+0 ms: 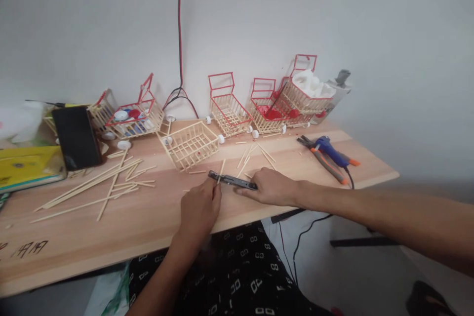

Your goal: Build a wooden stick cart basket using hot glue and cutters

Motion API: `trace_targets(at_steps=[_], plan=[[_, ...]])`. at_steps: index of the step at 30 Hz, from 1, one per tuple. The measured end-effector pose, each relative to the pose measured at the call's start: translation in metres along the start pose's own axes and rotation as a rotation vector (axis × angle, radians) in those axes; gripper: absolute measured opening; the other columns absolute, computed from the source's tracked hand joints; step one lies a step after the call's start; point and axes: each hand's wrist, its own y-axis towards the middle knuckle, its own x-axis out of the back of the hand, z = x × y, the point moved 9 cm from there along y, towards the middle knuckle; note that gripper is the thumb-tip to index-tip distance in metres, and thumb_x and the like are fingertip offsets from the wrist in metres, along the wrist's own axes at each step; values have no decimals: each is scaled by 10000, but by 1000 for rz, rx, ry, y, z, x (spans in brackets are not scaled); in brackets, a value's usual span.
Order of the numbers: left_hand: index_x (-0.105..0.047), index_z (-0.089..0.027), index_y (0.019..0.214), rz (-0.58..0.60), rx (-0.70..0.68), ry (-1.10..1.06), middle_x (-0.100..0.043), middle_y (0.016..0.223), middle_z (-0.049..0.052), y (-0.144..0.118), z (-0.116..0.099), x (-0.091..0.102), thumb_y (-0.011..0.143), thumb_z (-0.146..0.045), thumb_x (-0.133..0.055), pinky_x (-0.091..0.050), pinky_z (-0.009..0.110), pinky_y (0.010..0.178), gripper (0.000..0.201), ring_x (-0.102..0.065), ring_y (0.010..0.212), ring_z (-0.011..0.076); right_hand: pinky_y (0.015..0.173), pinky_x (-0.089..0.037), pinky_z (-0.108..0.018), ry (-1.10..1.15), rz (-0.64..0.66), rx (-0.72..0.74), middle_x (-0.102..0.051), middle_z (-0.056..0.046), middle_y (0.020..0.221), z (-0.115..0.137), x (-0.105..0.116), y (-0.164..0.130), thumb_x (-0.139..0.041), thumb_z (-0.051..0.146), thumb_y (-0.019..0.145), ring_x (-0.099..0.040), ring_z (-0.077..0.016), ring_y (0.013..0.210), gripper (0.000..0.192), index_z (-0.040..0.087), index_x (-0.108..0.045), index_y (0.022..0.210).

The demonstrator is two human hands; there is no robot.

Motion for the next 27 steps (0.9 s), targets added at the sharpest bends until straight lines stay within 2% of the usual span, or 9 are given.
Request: trace_targets(at_steps=[5,13,21,27], plan=[[-629,-167,1151,-2,-9,-10,-761,924,108,0,-1,-1,1005,-251,-388,-493,335,673,294,-725,820,281,599,-348,-300,-59,-5,23,-662,-124,681,3,1,0,-326,737,919,-592,-200,622,699,164,-638,669],[-620,-162,1156,20,-4,-29,-763,936,109,0,0,0,1013,-241,-376,-486,330,681,294,-726,830,275,609,-373,-296,-51,1,19,-674,-135,711,3,0,0,-317,747,915,-605,-204,637,717,152,-657,703],[-638,-175,1050,-21,26,-79,-761,929,101,-2,6,0,1013,-255,-394,-462,303,679,260,-719,830,256,545,-308,-286,-18,-16,-27,-610,-84,593,4,9,-2,-332,810,863,-489,-158,536,753,156,-650,666],[-629,-185,935,-61,19,-111,-755,870,82,-3,10,1,1009,-257,-406,-428,294,656,246,-709,800,245,557,-309,-291,-56,-43,-33,-635,-98,619,6,16,-4,-327,821,852,-531,-180,564,755,161,-652,681]])
